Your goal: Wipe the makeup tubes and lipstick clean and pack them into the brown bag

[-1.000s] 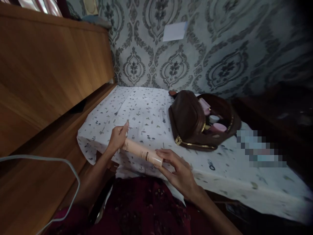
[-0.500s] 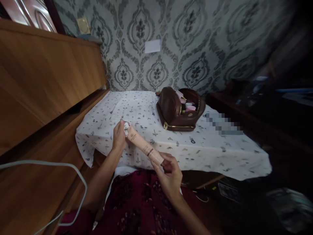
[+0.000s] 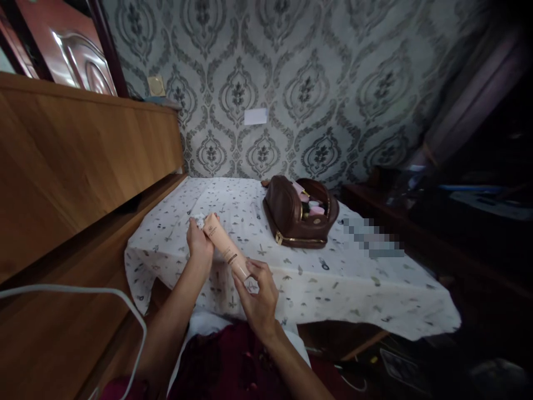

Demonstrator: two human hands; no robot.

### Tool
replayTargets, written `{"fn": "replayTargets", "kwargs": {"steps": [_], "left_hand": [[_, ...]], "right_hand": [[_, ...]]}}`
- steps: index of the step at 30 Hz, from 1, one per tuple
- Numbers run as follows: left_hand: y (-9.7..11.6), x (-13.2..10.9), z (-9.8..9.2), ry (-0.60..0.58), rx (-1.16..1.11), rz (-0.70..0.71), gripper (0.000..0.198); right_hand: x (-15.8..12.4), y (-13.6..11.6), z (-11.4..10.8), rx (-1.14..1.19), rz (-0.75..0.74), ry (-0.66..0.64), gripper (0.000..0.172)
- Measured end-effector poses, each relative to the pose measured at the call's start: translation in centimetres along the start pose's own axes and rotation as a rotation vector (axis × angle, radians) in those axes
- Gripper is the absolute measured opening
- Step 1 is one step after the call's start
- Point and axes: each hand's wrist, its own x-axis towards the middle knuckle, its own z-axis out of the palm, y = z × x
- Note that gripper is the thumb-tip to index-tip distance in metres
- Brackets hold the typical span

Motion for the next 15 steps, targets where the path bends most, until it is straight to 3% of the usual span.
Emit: {"fn": "replayTargets", "kwargs": {"steps": [10,15], "left_hand": [[-0.1,7.5,8.2,-0.010,-0.060,0.046,0.047],[-1.2,11.9,11.7,-0.026,-0.034,0.108,0.045]], "right_hand": [[9.7,6.4,4.5,-0.045,-0.059,-0.088,0.017],[13.3,10.2,6.5,-0.040,0.002,-0.107,0.011]]}}
